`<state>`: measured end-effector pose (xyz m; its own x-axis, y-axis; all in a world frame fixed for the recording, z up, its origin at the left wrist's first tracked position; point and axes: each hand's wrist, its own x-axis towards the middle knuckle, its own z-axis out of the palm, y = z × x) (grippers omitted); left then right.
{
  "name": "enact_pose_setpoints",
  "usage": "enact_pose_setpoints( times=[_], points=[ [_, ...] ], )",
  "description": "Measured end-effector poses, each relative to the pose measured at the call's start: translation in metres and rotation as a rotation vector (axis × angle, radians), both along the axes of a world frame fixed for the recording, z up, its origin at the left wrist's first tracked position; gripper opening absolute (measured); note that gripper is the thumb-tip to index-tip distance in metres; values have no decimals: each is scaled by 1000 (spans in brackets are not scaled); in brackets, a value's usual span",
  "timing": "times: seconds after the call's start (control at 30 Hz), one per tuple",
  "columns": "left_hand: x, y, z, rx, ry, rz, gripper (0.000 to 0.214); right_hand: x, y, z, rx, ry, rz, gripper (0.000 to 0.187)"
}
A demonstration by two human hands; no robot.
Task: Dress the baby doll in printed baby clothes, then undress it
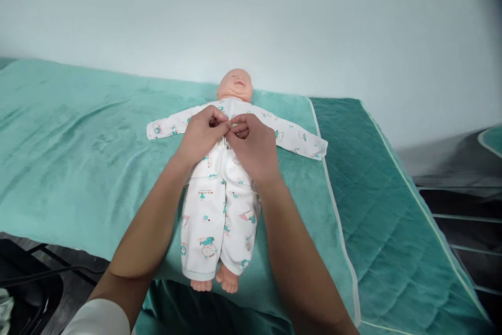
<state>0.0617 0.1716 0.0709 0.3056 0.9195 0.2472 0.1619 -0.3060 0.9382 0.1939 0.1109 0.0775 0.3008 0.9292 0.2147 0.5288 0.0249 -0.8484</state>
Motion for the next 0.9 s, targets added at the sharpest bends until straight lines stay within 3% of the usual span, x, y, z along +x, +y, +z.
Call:
enact_pose_setpoints(
  times=[0.57, 0.9],
  points=[
    [-1, 0, -1, -39, -130, -50, 6, -8, -7, 2, 7, -178, 13, 28],
    [1, -6, 0, -11, -76, 38, 11, 2, -6, -2, 12, -25, 55, 33]
  ],
)
